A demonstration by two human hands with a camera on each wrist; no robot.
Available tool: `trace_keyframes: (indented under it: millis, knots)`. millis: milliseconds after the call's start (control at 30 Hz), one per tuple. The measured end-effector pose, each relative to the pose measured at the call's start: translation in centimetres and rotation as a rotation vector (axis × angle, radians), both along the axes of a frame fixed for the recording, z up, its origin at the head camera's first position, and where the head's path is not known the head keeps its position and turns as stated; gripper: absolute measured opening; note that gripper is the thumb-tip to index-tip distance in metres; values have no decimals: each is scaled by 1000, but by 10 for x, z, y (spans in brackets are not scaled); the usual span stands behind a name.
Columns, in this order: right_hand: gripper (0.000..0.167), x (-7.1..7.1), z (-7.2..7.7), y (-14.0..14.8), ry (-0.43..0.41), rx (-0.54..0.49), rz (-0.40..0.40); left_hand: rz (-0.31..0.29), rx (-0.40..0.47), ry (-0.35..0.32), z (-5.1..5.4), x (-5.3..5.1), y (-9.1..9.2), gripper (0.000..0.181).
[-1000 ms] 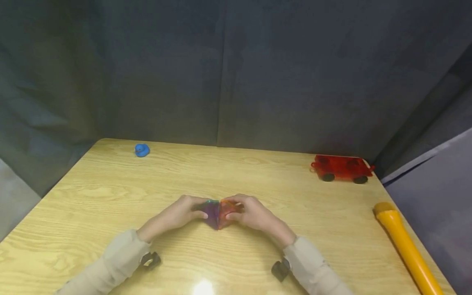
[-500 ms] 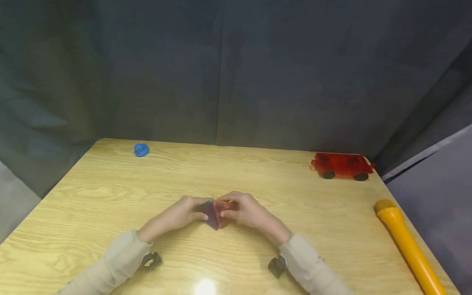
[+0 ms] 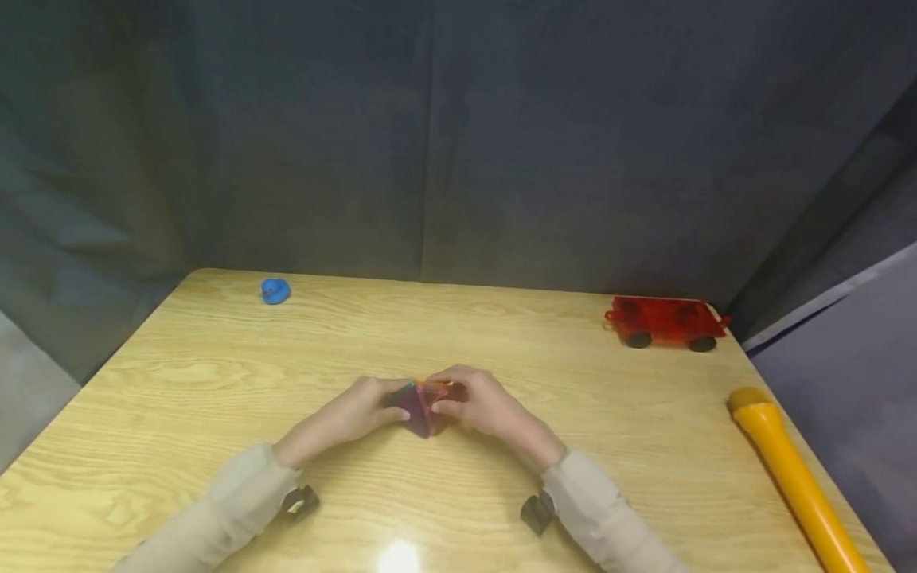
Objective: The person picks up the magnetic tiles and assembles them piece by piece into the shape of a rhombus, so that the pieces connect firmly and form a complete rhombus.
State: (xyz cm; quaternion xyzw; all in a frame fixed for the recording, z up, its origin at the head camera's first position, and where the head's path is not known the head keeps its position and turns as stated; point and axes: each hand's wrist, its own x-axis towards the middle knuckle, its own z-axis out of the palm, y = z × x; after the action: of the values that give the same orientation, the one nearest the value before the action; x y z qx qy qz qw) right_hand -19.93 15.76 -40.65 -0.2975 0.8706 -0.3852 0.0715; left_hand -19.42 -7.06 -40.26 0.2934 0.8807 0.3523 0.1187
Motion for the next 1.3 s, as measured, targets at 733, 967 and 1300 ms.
trace_keyframes:
  millis: [733, 967, 1300]
  knots:
    - [37, -28, -2, 0, -16, -3, -121, 34, -17, -46, -2, -39, 11, 43]
    - [37, -32, -3, 0, -36, -23, -137, 44, -37, -60, 1, -45, 12, 44]
    - [43, -29, -4, 0, 52, 10, -153, 40, -40, -57, 1, -42, 9, 50]
